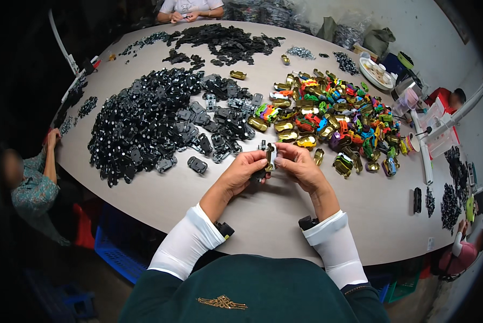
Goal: The person assembles small toy cars by hand at a large table. They pick up a black chassis and a colored body, fit the two parts together, and place the completed unit on the table. This process is repeated continuously with different colored bodies.
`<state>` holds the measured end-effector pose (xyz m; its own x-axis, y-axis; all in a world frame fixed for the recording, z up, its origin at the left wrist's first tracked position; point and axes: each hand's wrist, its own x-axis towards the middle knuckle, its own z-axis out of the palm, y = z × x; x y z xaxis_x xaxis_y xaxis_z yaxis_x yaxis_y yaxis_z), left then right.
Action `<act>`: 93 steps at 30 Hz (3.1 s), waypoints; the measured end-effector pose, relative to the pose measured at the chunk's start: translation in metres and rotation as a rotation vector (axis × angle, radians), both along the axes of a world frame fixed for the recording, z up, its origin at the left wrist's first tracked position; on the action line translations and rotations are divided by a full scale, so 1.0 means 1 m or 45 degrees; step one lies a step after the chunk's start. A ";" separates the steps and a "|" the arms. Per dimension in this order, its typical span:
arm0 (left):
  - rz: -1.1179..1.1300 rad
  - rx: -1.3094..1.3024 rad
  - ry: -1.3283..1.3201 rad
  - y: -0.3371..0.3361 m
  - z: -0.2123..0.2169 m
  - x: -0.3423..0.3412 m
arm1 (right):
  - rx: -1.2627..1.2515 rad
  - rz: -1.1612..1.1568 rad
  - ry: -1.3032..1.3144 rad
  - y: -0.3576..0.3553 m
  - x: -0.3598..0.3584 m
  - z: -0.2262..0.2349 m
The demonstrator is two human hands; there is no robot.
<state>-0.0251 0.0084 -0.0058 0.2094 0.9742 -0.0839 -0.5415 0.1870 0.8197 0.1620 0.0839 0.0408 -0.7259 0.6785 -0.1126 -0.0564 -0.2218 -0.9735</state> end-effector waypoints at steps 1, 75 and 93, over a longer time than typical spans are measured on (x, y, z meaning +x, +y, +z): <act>0.004 0.008 0.023 -0.001 0.000 0.002 | -0.003 0.004 0.015 -0.002 -0.004 -0.001; 0.707 0.083 0.608 -0.005 0.003 0.006 | 0.980 -0.482 -0.424 -0.038 -0.038 0.014; 0.660 0.298 0.785 -0.007 0.008 0.010 | 1.399 -0.530 -0.409 -0.034 -0.038 -0.003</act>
<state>-0.0153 0.0013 0.0024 -0.2868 0.9410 0.1797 0.0462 -0.1737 0.9837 0.1239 0.0499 0.0376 -0.4750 0.6998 0.5335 0.3513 0.7067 -0.6142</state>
